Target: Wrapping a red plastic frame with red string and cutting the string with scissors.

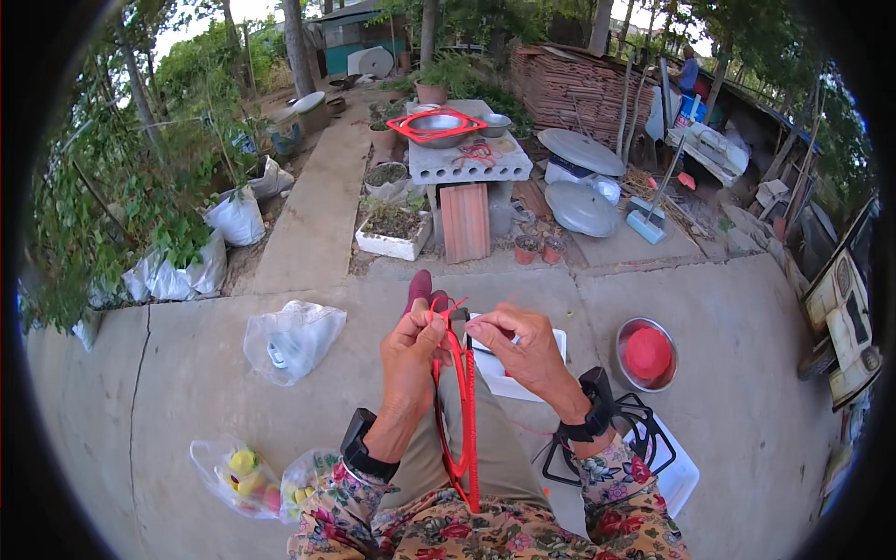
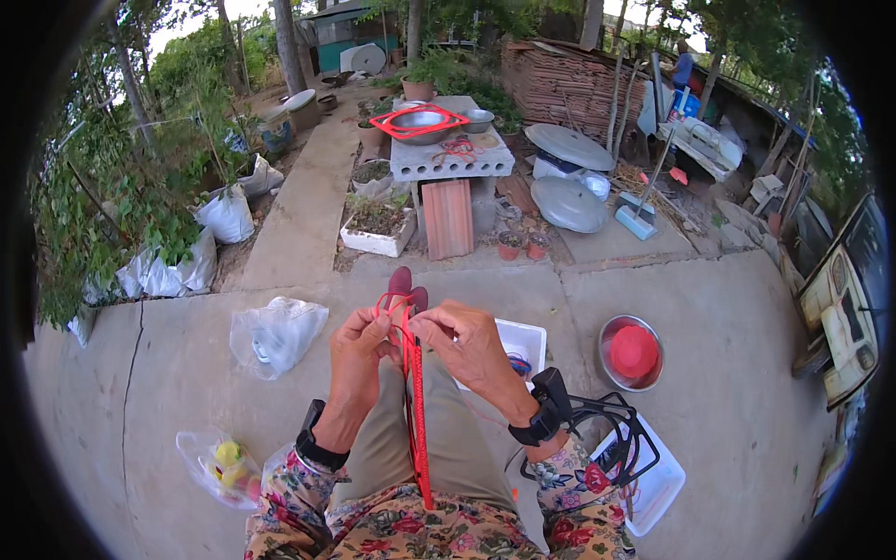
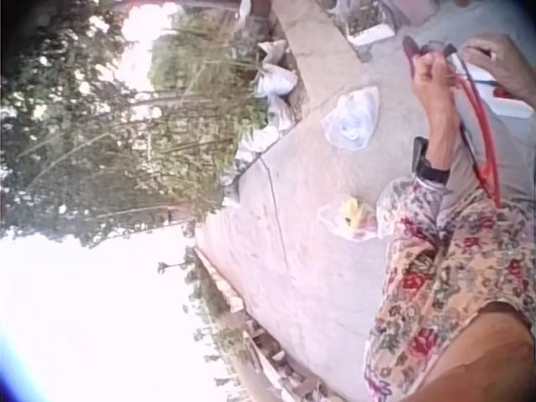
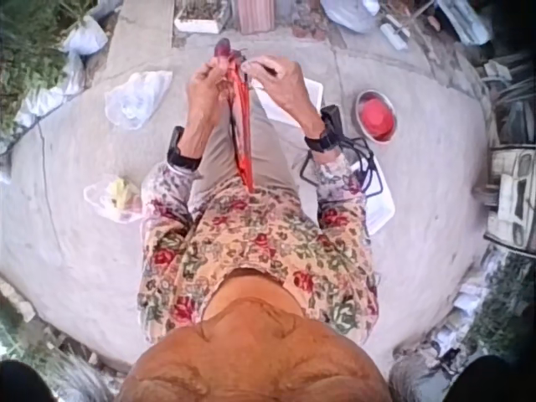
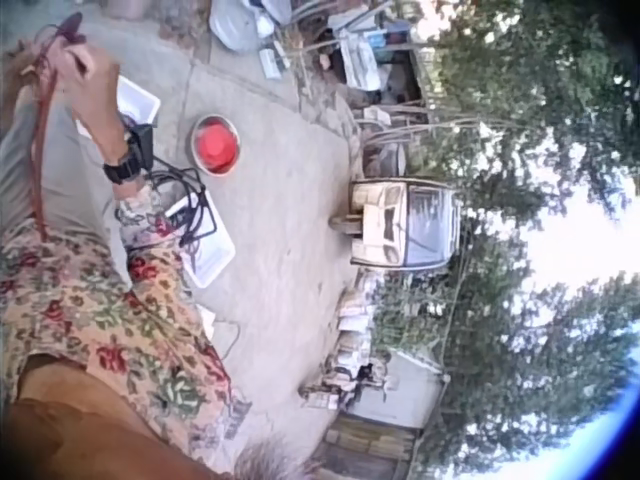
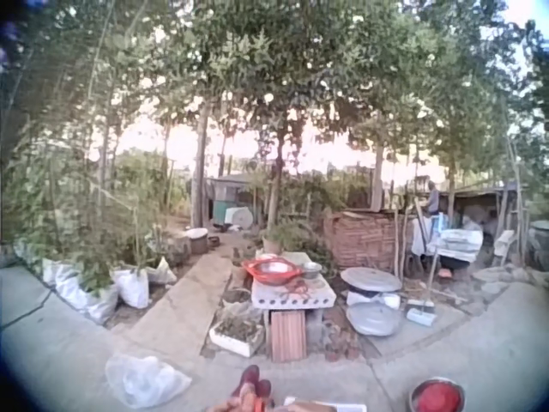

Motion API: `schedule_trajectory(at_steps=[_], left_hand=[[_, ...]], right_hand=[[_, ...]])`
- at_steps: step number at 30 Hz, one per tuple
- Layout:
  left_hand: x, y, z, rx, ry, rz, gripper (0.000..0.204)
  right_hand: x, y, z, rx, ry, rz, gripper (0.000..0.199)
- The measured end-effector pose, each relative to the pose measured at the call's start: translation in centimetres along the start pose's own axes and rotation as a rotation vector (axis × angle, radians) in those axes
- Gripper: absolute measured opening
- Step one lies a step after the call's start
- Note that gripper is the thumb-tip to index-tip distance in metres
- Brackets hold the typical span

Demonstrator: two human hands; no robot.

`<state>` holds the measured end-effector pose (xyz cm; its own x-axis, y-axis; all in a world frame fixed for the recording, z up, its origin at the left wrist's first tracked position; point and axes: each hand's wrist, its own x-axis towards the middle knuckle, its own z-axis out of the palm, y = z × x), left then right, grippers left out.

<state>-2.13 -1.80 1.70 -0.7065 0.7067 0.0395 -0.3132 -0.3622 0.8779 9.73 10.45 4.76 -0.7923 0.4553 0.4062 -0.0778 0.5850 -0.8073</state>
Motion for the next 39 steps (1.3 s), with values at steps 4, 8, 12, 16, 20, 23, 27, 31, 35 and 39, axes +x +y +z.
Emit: schedule_trajectory(at_steps=[4,8,12,16,20,23,27,31,35,39], left_hand=[[-0.2,-0.4,1.7,0.046,-0.099,0.103,0.008],[-0.6,0.0,0.6,0.141,-0.119,0.161,0.008],[0.7,0.5,2.0,0.184,-0.116,0.108,0.004],[2.6,-0.1,3.4,0.197,-0.174,0.092,0.005],[3.3,-0.6,3.2,0.281,-0.221,0.062,0.006],[3.7,-1.2,2.9,0.259,-0.2,0.006,0.006],[4.2,-2.7,1.8,0.266,-0.113,0.051,0.004],[2.8,-2.7,2.2,0.252,-0.129,0.154,0.005],[2.2,-2.6,2.0,0.412,-0.184,0.282,0.006],[1.5,-2.2,1.9,0.69,-0.269,0.56,0.013]], right_hand=[[0.4,-0.6,0.6,0.362,0.016,0.159,0.024],[0.4,1.2,2.9,0.569,0.038,0.157,0.023],[-0.1,0.3,-1.7,0.604,0.17,0.147,0.02],[-1.8,-0.5,-6.1,1.06,0.317,0.025,0.021],[-6.1,-0.7,-10.2,1.174,0.217,0.051,0.022],[-9.1,-1.7,-11.8,1.065,0.356,0.076,0.022],[-10.9,-2.1,-12.0,0.97,0.381,0.086,0.02],[-11.4,-2.9,-12.2,0.916,0.334,0.078,0.02],[-12.2,-3.4,-13.3,0.826,0.374,0.08,0.019],[-13.7,-3.9,-15.6,0.833,0.504,0.006,0.019]])
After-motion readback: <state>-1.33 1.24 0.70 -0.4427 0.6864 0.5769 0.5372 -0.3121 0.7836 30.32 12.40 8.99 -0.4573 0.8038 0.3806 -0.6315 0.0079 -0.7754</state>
